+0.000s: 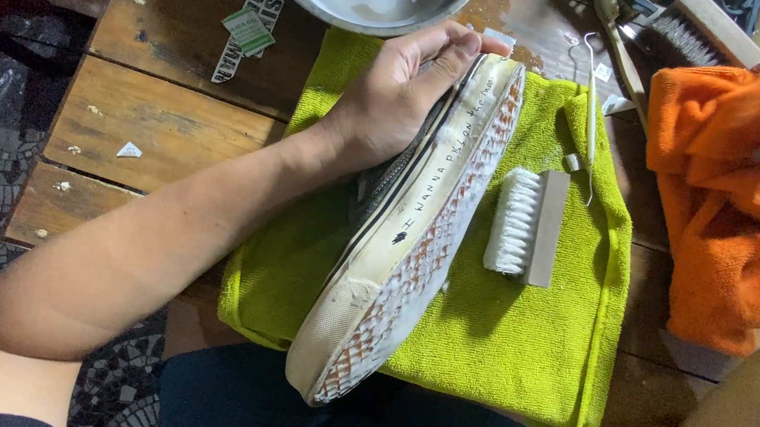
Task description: The person scrubs the sole of a white sneaker using a brush. They repeatedly dip the brush into a bowl of soapy water and scrub the textured bottom of the shoe, which is resting on a green towel.
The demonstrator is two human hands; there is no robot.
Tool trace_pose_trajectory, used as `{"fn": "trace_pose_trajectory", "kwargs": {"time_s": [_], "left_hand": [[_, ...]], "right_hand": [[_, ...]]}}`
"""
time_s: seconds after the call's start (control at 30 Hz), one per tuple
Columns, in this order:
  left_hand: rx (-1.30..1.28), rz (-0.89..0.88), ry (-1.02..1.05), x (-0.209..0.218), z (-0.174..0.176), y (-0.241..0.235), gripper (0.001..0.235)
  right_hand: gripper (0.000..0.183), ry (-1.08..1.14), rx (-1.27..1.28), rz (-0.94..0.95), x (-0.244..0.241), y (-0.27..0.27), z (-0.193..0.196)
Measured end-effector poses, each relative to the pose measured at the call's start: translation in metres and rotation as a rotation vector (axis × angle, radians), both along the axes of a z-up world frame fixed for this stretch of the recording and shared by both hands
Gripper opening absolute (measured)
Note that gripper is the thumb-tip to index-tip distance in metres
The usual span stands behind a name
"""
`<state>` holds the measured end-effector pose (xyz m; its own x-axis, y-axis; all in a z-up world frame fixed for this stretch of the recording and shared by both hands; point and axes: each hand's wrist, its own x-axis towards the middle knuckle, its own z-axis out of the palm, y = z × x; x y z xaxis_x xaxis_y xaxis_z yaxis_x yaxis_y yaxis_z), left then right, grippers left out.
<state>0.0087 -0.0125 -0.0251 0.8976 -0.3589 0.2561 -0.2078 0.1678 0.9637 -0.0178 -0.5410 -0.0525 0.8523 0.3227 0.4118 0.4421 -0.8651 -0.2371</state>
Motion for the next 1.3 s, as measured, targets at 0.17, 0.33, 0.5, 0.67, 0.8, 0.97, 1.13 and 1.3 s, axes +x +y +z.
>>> {"fn": "trace_pose_trajectory", "kwargs": {"time_s": [0.17, 0.33, 0.5, 0.67, 0.8, 0.97, 1.13, 1.3], "left_hand": [[0.01, 0.014, 0.056, -0.006, 0.01, 0.003, 0.053], [-0.319, -0.152, 0.369, -0.003, 0.008, 0.004, 0.051], [-0.298, -0.159, 0.477, -0.007, 0.024, 0.003, 0.081], [-0.303, -0.16, 0.365, -0.001, 0.011, 0.005, 0.072], [-0.356, -0.161, 0.357, 0.0, 0.01, 0.005, 0.067], [-0.238, -0.07, 0.152, 0.002, 0.012, 0.012, 0.06], [-0.119, -0.126, 0.139, -0.003, 0.019, 0.015, 0.075], [0.038, -0.139, -0.043, -0.004, 0.013, 0.015, 0.082]], "right_hand": [[0.09, -0.054, 0.038, 0.092, -0.038, 0.163, 0.097], [0.046, 0.247, 0.061, 0.248, -0.059, 0.233, 0.14], [0.151, 0.714, -0.358, 0.12, -0.056, 0.237, 0.101], [0.128, 0.544, -0.351, 0.175, -0.061, 0.253, 0.109], [0.125, 0.409, -0.102, 0.389, -0.053, 0.248, 0.119], [0.12, 0.268, 0.152, 0.341, -0.082, 0.272, 0.144], [0.119, 0.234, 0.477, 0.507, -0.085, 0.28, 0.117], [0.116, 0.098, 0.481, 0.482, -0.079, 0.27, 0.095]]}}
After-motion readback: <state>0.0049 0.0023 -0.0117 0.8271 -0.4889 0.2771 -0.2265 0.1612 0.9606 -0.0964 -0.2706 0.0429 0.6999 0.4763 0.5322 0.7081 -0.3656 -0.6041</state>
